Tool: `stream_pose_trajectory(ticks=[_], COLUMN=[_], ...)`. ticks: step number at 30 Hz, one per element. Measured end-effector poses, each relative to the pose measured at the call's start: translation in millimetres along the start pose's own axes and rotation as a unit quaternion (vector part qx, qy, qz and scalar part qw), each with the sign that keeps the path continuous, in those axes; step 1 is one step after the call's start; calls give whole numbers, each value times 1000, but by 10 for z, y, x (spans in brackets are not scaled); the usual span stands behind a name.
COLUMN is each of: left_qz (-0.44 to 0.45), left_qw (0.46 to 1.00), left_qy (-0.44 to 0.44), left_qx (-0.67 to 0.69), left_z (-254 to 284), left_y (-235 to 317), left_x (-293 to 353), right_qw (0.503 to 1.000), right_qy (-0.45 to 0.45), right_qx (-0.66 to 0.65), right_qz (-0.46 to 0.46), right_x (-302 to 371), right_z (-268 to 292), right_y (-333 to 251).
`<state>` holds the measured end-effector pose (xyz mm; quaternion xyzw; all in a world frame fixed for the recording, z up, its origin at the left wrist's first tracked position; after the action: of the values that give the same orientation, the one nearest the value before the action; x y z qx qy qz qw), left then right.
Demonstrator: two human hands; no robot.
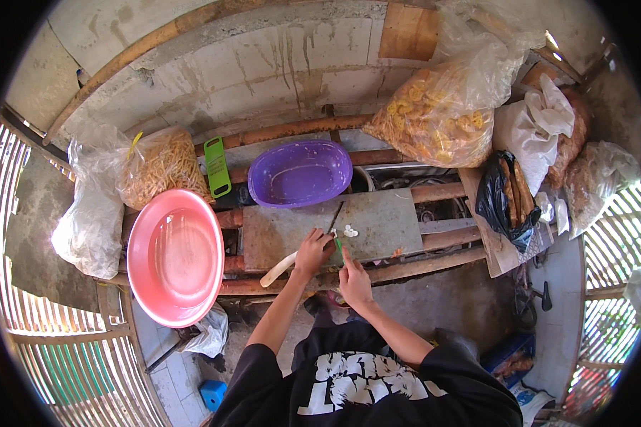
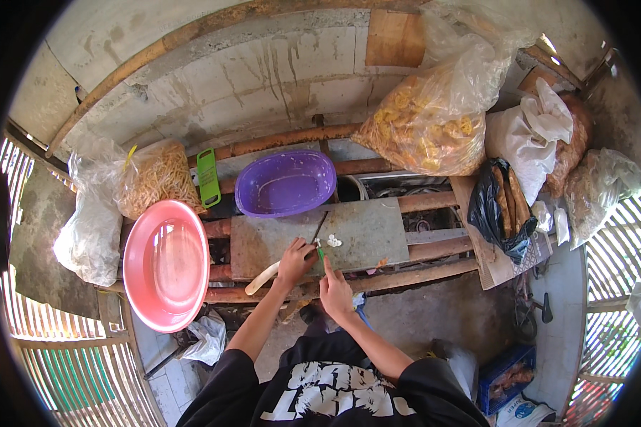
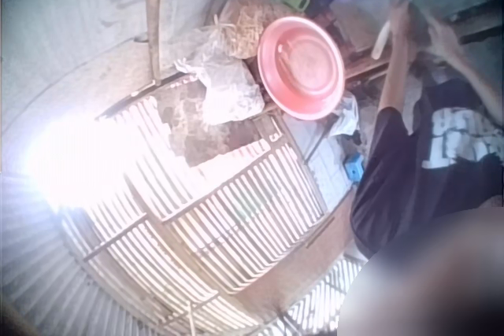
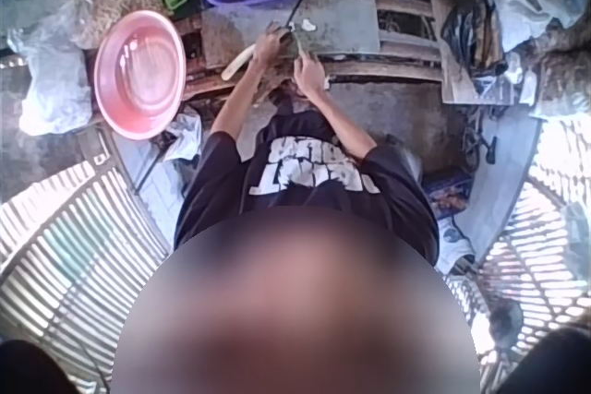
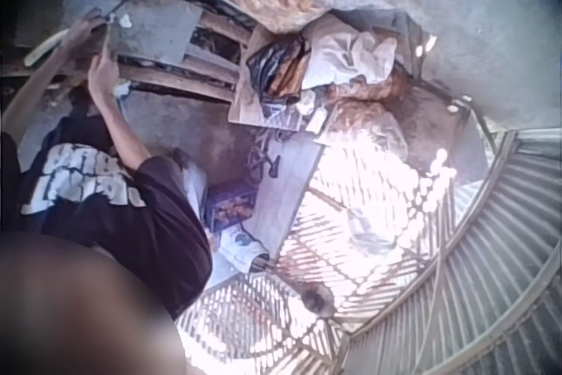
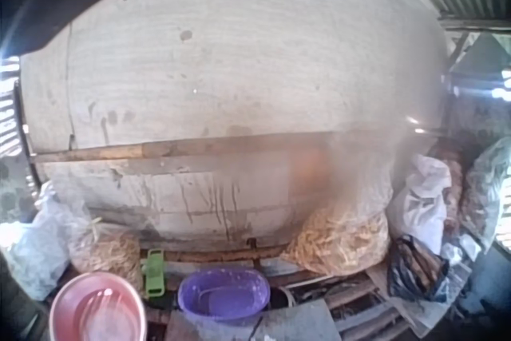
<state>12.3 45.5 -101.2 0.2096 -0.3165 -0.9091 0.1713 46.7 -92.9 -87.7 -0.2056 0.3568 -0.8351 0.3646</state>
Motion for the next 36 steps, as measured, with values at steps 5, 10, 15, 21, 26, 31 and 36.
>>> stream_pose_trajectory(ticks=[5,10,15,21,26,31,36], left_qz=[28,46,59,54,35,61,32], left_qw=[1000,999,998,998,997,998,999], left_qy=[8,-4,-16,-22,-46,-25,2], left_qx=[10,-6,-29,-32,-54,-1,42], left_z=[-30,-52,-55,-43,-3,1,40], left_y=[11,-16,7,32,98,27,46], left_x=[-11,26,-11,-11,-43,-28,8], right_qw=[998,998,997,997,995,995,999], right_qy=[40,38,45,47,54,62,20], right_qx=[-50,-51,-59,-65,-81,-77,-38], right_qz=[4,10,3,-1,-4,6,-1], right_x=[58,40,10,13,16,-14,-27], right_z=[17,36,64,69,38,26,32], right_y=[118,114,118,142,197,171,82])
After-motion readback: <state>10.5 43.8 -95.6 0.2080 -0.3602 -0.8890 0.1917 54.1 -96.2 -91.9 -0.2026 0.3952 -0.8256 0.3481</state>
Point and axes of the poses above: each hand's wrist, its own x-axis away from the middle knuckle, its own z-axis out of the back of the hand, y = z × x, the point moved 3 cm from there along -x, towards the middle knuckle, and after that the axes turned 1 degree about -y, right-handed, at the moved point
